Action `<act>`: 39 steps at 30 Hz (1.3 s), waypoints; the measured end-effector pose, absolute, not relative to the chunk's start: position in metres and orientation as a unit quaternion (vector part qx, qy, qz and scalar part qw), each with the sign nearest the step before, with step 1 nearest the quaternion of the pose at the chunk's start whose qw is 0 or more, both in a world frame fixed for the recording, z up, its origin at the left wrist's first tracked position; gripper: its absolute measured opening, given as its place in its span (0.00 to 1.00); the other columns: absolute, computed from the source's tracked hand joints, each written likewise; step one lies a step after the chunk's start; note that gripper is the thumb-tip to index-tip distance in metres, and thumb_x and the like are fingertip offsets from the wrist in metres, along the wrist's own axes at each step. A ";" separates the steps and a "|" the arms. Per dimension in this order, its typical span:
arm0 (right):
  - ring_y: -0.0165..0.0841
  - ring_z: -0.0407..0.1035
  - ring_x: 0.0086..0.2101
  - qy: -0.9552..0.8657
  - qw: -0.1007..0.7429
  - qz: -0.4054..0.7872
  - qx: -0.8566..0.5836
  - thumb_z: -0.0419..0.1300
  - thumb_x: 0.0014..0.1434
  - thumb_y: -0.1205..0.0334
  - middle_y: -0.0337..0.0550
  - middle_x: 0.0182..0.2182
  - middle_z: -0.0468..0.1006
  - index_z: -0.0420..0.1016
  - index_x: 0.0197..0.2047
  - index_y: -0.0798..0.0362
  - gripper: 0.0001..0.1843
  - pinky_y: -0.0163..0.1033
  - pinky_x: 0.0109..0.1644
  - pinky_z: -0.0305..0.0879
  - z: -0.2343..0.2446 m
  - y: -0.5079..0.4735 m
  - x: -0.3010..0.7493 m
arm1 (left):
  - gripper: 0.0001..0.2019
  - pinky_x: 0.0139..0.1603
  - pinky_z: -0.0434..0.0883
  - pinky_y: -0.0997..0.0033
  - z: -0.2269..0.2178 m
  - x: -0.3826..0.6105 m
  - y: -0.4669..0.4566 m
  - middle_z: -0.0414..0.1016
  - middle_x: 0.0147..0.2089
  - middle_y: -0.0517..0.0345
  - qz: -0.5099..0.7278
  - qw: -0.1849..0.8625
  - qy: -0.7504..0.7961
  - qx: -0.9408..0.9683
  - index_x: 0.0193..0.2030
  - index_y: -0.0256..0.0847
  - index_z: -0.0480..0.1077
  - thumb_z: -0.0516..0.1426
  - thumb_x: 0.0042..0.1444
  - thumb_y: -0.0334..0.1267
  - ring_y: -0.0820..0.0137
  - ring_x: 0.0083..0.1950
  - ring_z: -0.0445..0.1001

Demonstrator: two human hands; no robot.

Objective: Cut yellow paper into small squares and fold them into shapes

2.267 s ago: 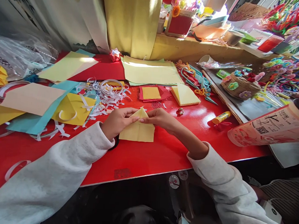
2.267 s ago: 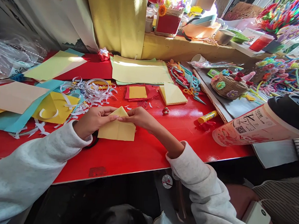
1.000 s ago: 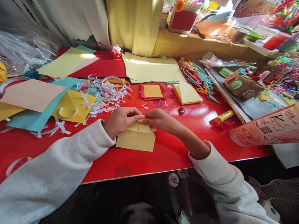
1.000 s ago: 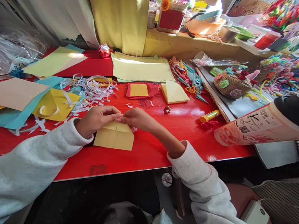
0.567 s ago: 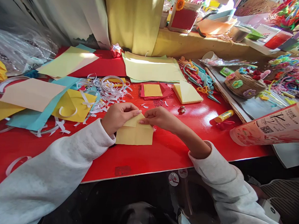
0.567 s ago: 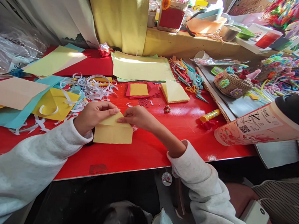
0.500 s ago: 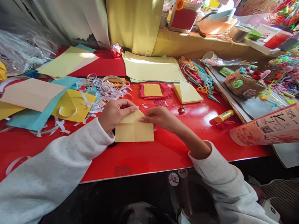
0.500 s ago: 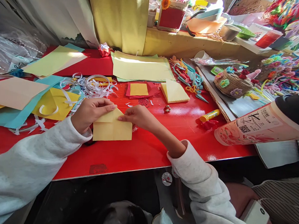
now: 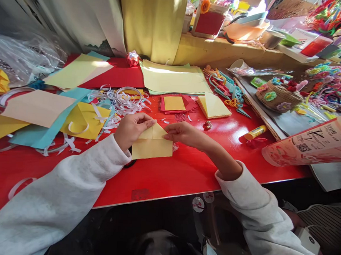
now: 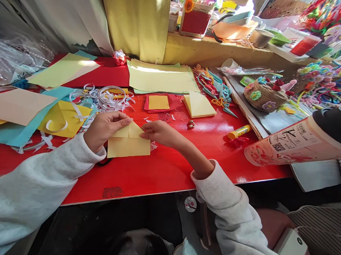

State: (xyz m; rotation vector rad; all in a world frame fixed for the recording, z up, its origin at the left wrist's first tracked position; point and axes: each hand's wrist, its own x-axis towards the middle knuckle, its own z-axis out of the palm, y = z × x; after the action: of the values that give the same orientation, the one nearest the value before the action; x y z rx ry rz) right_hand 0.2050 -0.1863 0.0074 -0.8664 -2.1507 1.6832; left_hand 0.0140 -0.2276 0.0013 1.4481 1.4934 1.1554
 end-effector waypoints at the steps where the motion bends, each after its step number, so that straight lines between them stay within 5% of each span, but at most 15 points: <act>1: 0.27 0.64 0.28 -0.739 0.139 0.585 -0.304 0.58 0.55 0.52 0.40 0.28 0.71 0.71 0.37 0.57 0.15 0.33 0.31 0.58 0.009 -0.187 0.204 | 0.16 0.29 0.62 0.74 0.001 0.015 -0.228 0.72 0.28 0.59 0.446 0.366 0.582 0.573 0.29 0.37 0.72 0.61 0.45 0.51 0.73 0.29 0.66; 7: 0.24 0.57 0.23 -0.716 0.169 0.583 -0.345 0.61 0.51 0.48 0.37 0.23 0.67 0.70 0.29 0.58 0.18 0.32 0.25 0.49 0.010 -0.193 0.197 | 0.17 0.32 0.63 0.73 0.003 0.017 -0.231 0.73 0.30 0.58 0.396 0.358 0.559 0.634 0.30 0.38 0.72 0.57 0.50 0.52 0.71 0.32 0.68; 10: 0.24 0.57 0.23 -0.681 0.198 0.602 -0.368 0.62 0.50 0.48 0.36 0.22 0.66 0.68 0.26 0.57 0.18 0.32 0.25 0.49 0.010 -0.191 0.196 | 0.17 0.34 0.65 0.73 0.003 0.012 -0.228 0.73 0.33 0.57 0.384 0.383 0.541 0.642 0.40 0.39 0.71 0.58 0.49 0.49 0.70 0.35 0.70; 13: 0.24 0.60 0.24 -0.640 0.244 0.619 -0.383 0.62 0.49 0.49 0.37 0.24 0.68 0.68 0.27 0.57 0.17 0.32 0.27 0.52 0.012 -0.189 0.198 | 0.18 0.38 0.67 0.73 0.005 0.007 -0.226 0.71 0.36 0.58 0.402 0.400 0.511 0.646 0.46 0.40 0.66 0.60 0.49 0.45 0.70 0.38 0.71; 18: 0.26 0.64 0.27 -0.600 0.283 0.632 -0.402 0.61 0.50 0.50 0.40 0.27 0.71 0.69 0.31 0.56 0.16 0.32 0.28 0.54 0.014 -0.188 0.200 | 0.14 0.46 0.67 0.68 0.019 0.002 -0.230 0.72 0.41 0.55 0.347 0.401 0.488 0.693 0.40 0.39 0.69 0.58 0.50 0.45 0.67 0.44 0.71; 25: 0.27 0.65 0.27 -0.572 0.310 0.656 -0.384 0.62 0.50 0.50 0.41 0.30 0.73 0.71 0.34 0.54 0.16 0.31 0.27 0.55 0.011 -0.183 0.205 | 0.22 0.53 0.66 0.66 0.040 -0.022 -0.231 0.70 0.55 0.56 0.203 0.403 0.426 0.784 0.55 0.45 0.68 0.57 0.51 0.40 0.62 0.54 0.68; 33: 0.33 0.71 0.30 -0.599 0.267 0.651 -0.382 0.65 0.48 0.56 0.44 0.32 0.76 0.72 0.41 0.53 0.18 0.34 0.29 0.63 0.011 -0.183 0.206 | 0.16 0.57 0.62 0.67 0.031 -0.024 -0.225 0.73 0.50 0.54 0.194 0.293 0.406 0.844 0.48 0.44 0.74 0.54 0.55 0.43 0.64 0.53 0.69; 39: 0.32 0.71 0.30 -0.601 0.279 0.639 -0.391 0.64 0.48 0.59 0.43 0.32 0.77 0.71 0.39 0.54 0.15 0.33 0.29 0.64 0.011 -0.185 0.202 | 0.15 0.58 0.62 0.65 0.027 -0.025 -0.225 0.66 0.58 0.53 0.183 0.292 0.414 0.842 0.45 0.47 0.75 0.58 0.51 0.47 0.59 0.59 0.64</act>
State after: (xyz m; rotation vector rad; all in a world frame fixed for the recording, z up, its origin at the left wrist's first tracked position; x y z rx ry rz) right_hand 0.2023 -0.1845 0.0113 -1.0484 -1.6111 1.7144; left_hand -0.0247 -0.2246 0.0270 2.2447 1.1029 0.4885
